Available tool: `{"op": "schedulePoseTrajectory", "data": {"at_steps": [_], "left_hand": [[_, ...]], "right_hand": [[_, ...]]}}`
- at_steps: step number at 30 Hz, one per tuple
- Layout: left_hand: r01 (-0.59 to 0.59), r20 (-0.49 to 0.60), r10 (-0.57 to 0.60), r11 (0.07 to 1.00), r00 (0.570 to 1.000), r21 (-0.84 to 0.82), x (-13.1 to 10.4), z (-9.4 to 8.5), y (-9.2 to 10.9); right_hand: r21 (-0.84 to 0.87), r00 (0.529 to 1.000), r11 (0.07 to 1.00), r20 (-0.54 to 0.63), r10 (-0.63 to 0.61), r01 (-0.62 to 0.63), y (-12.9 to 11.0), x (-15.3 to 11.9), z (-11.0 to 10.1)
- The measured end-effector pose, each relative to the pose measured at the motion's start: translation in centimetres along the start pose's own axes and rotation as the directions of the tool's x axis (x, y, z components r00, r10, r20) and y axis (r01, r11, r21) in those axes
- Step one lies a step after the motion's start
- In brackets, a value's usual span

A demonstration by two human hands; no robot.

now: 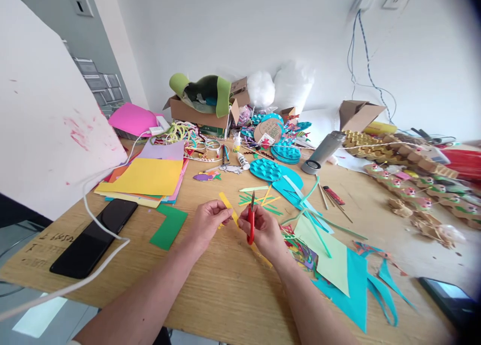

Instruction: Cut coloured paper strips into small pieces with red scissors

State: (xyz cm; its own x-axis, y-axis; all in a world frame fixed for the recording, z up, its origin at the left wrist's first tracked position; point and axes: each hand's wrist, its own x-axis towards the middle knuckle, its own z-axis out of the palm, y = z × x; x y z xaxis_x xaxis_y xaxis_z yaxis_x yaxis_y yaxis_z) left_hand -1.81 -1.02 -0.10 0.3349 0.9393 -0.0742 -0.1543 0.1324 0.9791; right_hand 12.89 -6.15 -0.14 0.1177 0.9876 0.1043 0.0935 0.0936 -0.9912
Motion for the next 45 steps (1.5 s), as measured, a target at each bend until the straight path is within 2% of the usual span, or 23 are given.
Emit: {"op": "schedulePoseTrajectory", "data": {"at_steps": [5,10,13,16,20,24,29,45], "left_hand": [[0.048,0.042,-0.049,0.999,0.998,0.016,-0.1,0.1,0.0],[0.074,-0.004,-0.074,0.997,0.997,-0.028,-0.1,-0.1,0.2],[0.09,-0.064,-0.101,0.984,0.993,-0.153,0.2,-0.7,0.6],[0.105,-0.096,-0.143,0.942,0.985,-0.319,0.5,-1.5,1.0],[0.16,-0.049,-0.204,0.876,0.978,-0.455,0.7,-1.9,1.3],[0.229,0.008,-0.269,0.806,0.963,-0.546,0.5,-1.7,1.2],[0.195,-0.028,-0.249,0.82,0.968,-0.539,0.2,-1.2,1.0],[0.114,-0.121,-0.202,0.853,0.972,-0.51,-0.2,-0.4,0.8]], "right_hand": [[-0.04,1.0,0.999,-0.005,0.011,-0.011,0.1,0.0,0.1],[-0.044,0.998,0.999,-0.059,0.025,-0.027,0.3,0.2,0.0],[-0.075,0.997,0.996,-0.067,0.041,-0.046,0.6,0.1,0.0],[-0.118,0.997,0.99,0.004,0.082,-0.081,0.7,-0.3,0.4],[-0.16,0.983,0.975,0.077,0.169,-0.155,0.7,-0.6,1.0],[-0.11,0.96,0.966,0.131,0.246,-0.233,1.2,-0.7,1.2],[-0.079,0.953,0.98,0.23,0.196,-0.182,1.6,-1.0,1.2],[-0.097,0.945,0.976,0.249,0.213,-0.194,1.1,-1.0,1.3]]}}
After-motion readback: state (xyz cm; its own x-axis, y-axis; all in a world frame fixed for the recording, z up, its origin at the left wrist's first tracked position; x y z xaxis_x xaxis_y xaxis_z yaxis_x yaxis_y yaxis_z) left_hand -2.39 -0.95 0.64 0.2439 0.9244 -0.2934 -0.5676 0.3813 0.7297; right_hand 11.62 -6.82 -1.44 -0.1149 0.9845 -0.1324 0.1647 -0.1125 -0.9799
